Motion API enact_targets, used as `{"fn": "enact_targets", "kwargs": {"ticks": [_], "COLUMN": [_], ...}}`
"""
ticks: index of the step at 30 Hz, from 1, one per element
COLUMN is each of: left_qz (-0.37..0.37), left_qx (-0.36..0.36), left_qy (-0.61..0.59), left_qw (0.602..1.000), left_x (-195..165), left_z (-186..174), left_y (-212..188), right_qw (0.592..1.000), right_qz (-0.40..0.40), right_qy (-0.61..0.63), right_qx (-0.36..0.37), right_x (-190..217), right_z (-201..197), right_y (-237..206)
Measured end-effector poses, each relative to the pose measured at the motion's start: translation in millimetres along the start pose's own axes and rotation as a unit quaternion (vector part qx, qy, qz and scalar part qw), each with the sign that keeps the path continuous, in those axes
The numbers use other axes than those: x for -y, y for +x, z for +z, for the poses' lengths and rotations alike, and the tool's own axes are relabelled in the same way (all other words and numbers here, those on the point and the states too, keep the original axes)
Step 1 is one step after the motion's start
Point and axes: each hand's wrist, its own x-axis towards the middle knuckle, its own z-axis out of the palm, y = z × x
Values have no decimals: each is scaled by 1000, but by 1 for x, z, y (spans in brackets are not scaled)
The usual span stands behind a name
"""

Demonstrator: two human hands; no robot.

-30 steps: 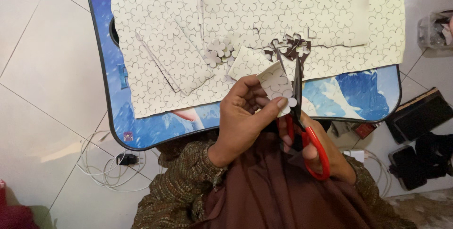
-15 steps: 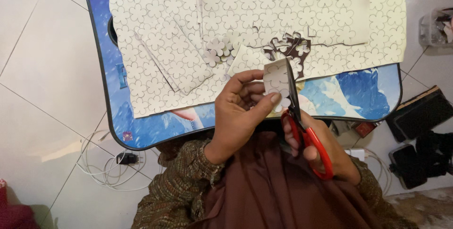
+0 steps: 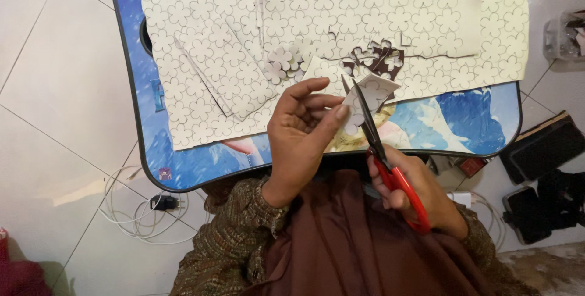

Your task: The person uses red-handled scissors to cut flower-shaped outlines from a patterned sheet of paper. They hold the paper with the left hand and cut along the drawn lines with the right hand, then place the cut shapes on the table.

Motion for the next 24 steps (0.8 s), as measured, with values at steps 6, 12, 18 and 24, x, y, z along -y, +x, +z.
{"fn": "enact_targets", "kwargs": {"ticks": [6, 12, 18, 24], "left_qz": [-3, -37, -78, -80], "left_qx": [19, 28, 70, 49], "left_qy": [-72, -16, 3, 20], "left_qw": [997, 999, 994, 995], "left_x": [6, -1, -14, -15], "left_z": [9, 12, 13, 14], "left_y": [-7, -6, -7, -7], "right_qw": [999, 998, 994, 995], "right_qz": [-20, -15, -70, -78], "right_qy": [-8, -43, -88, -62], "right_qx": [-33, -33, -15, -20], "right_x": [-3, 9, 16, 15], "right_z": [5, 3, 1, 0], "right_y": [4, -2, 1, -1]}}
